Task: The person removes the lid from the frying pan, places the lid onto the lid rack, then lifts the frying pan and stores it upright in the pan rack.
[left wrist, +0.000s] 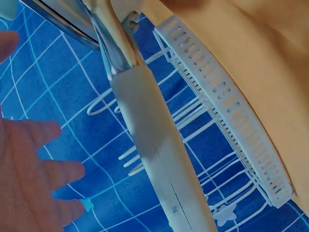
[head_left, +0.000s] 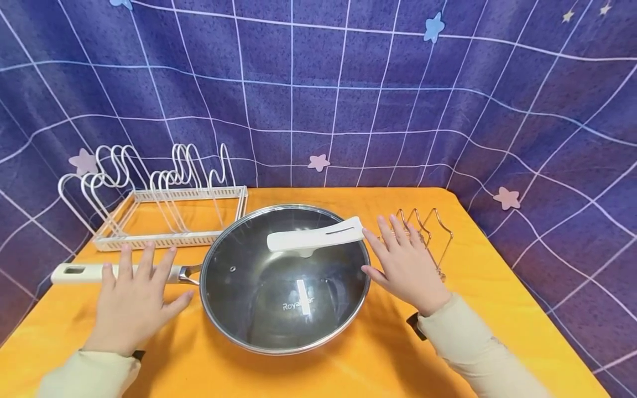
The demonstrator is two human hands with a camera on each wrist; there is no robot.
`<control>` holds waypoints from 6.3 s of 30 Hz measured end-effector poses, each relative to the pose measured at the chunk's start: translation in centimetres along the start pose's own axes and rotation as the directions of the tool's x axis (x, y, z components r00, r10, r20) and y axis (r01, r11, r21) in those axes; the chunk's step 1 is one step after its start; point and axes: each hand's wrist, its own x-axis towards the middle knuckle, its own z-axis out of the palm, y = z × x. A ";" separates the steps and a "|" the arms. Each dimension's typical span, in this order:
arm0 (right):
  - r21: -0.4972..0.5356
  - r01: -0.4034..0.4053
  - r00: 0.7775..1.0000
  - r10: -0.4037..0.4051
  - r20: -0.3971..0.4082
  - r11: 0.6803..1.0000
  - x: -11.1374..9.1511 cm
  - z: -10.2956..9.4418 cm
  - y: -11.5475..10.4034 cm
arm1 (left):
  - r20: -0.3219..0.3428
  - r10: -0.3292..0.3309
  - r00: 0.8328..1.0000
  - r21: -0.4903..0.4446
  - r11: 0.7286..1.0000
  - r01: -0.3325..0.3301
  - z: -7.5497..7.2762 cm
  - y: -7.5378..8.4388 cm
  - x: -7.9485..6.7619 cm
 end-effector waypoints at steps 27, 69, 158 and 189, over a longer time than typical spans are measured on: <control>0.124 0.001 0.969 -0.031 0.244 0.992 5.7 -0.2 -1.7 | 0.073 0.010 0.997 0.025 1.000 -0.012 1.5 -2.4 -0.2; 0.107 0.171 0.975 -0.184 0.127 0.979 8.4 3.5 -1.8 | 0.074 -0.110 0.991 -0.028 0.993 0.112 2.6 -3.5 -0.6; 0.517 -0.235 0.929 0.033 0.370 0.823 6.6 2.0 -3.5 | -0.072 -0.007 0.997 -0.031 1.000 0.005 4.4 -5.3 -0.8; 0.486 -0.388 0.896 0.195 0.399 0.783 6.7 1.4 -4.3 | -0.022 -0.092 0.996 -0.054 0.994 0.091 4.5 -5.1 -1.5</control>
